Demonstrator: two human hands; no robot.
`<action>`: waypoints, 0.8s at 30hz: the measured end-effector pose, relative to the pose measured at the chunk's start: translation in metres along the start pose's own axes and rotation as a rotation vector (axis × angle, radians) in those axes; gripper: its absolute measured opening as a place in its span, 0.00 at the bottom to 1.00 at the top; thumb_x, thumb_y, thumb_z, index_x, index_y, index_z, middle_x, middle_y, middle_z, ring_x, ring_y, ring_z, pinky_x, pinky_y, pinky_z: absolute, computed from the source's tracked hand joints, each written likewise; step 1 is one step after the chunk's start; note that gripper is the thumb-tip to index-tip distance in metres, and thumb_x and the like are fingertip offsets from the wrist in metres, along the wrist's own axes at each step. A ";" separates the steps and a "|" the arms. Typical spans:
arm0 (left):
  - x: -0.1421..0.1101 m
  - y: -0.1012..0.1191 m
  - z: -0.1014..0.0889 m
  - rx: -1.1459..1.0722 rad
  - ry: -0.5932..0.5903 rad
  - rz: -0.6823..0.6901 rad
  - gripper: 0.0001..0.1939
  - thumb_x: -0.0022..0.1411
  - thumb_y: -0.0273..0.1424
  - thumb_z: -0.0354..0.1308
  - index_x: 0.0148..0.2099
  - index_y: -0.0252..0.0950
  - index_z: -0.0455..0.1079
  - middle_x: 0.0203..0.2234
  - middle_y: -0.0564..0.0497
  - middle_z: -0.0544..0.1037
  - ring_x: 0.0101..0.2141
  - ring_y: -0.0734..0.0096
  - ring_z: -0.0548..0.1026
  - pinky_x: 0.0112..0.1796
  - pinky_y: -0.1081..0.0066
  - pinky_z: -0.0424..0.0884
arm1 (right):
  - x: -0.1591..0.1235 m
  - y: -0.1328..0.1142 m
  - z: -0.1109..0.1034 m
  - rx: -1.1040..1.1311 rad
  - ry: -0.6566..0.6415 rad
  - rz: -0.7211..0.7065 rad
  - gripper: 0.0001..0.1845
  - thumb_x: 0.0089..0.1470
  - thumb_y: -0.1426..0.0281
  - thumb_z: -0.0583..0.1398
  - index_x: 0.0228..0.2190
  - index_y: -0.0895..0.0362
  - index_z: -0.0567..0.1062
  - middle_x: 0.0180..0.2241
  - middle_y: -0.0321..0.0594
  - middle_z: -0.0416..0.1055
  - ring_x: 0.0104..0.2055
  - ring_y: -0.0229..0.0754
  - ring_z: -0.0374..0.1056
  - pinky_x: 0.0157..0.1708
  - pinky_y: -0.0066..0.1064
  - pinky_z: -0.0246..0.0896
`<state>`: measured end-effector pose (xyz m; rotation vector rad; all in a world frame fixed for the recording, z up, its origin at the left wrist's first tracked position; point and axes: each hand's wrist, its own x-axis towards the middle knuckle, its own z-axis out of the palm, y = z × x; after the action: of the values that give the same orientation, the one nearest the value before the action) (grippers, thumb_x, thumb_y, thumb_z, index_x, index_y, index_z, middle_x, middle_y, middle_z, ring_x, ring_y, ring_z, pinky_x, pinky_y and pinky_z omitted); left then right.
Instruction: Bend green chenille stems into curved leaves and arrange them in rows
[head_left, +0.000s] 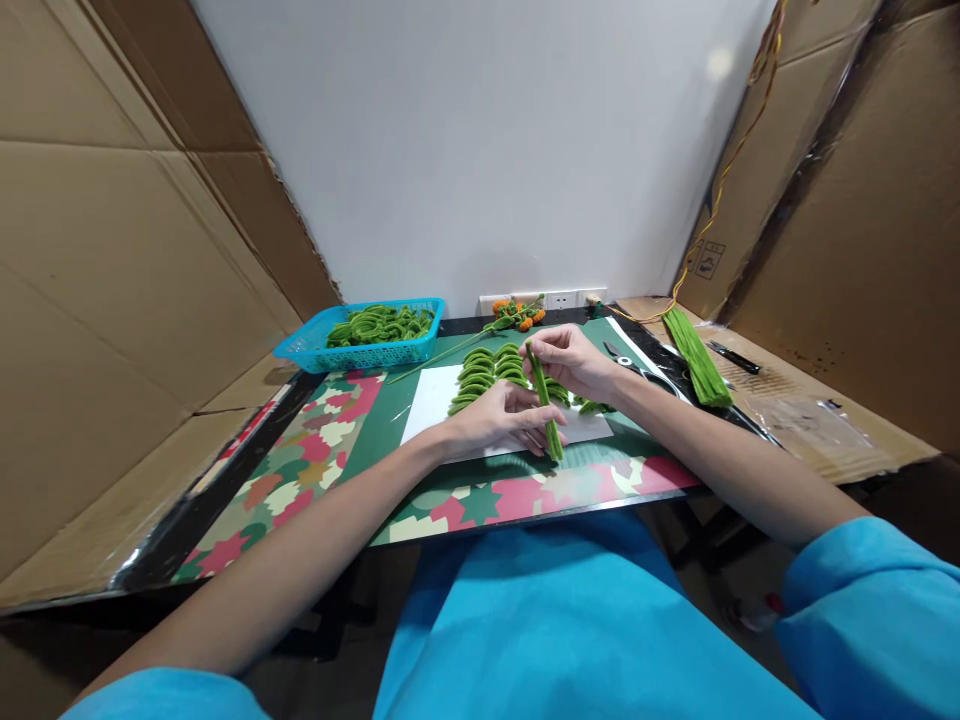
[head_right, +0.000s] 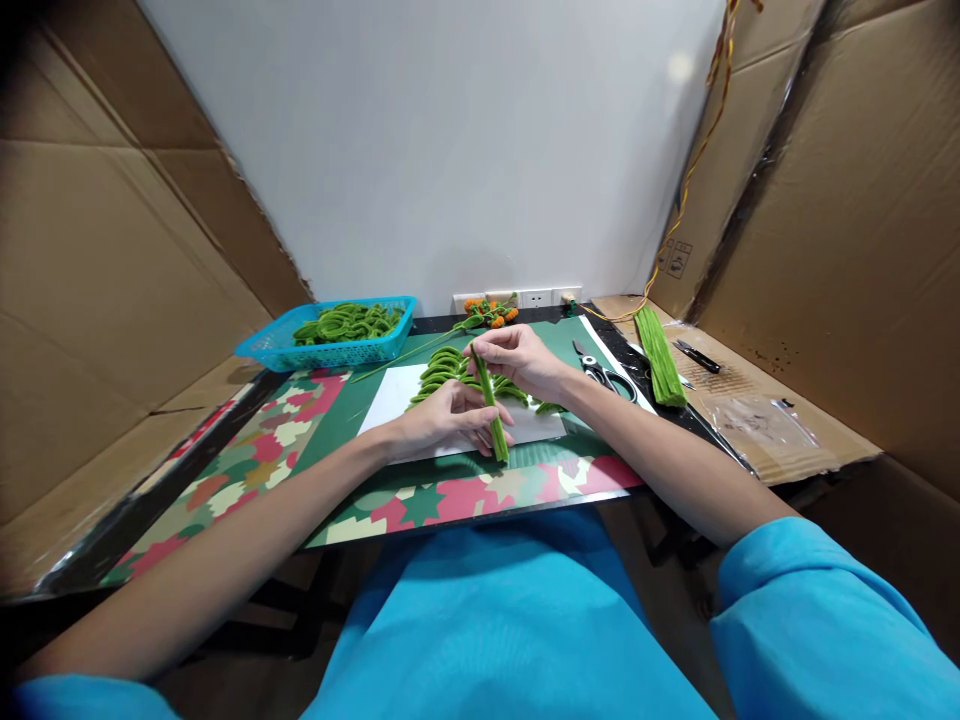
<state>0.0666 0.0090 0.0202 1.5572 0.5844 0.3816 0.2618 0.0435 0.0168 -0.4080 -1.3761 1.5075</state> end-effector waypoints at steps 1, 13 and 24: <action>0.000 0.000 -0.001 0.004 0.010 -0.003 0.26 0.62 0.49 0.74 0.45 0.27 0.83 0.40 0.32 0.88 0.35 0.60 0.88 0.38 0.69 0.83 | 0.000 0.000 0.000 -0.001 -0.002 0.001 0.24 0.42 0.53 0.80 0.30 0.59 0.85 0.26 0.37 0.78 0.28 0.37 0.72 0.29 0.28 0.66; -0.001 -0.001 -0.003 0.046 0.053 -0.053 0.24 0.59 0.47 0.76 0.37 0.27 0.85 0.31 0.37 0.87 0.27 0.65 0.85 0.32 0.72 0.82 | 0.000 0.004 0.000 -0.002 0.007 -0.001 0.22 0.43 0.54 0.80 0.27 0.58 0.83 0.26 0.35 0.77 0.27 0.35 0.70 0.29 0.27 0.64; 0.000 -0.003 -0.003 0.038 0.038 -0.058 0.24 0.60 0.47 0.75 0.36 0.27 0.84 0.29 0.38 0.87 0.27 0.64 0.85 0.31 0.73 0.81 | 0.001 0.007 -0.002 -0.005 -0.002 0.013 0.24 0.44 0.52 0.79 0.27 0.59 0.82 0.25 0.35 0.76 0.26 0.34 0.70 0.28 0.26 0.64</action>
<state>0.0643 0.0114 0.0173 1.5690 0.6684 0.3591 0.2596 0.0468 0.0100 -0.4195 -1.3814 1.5163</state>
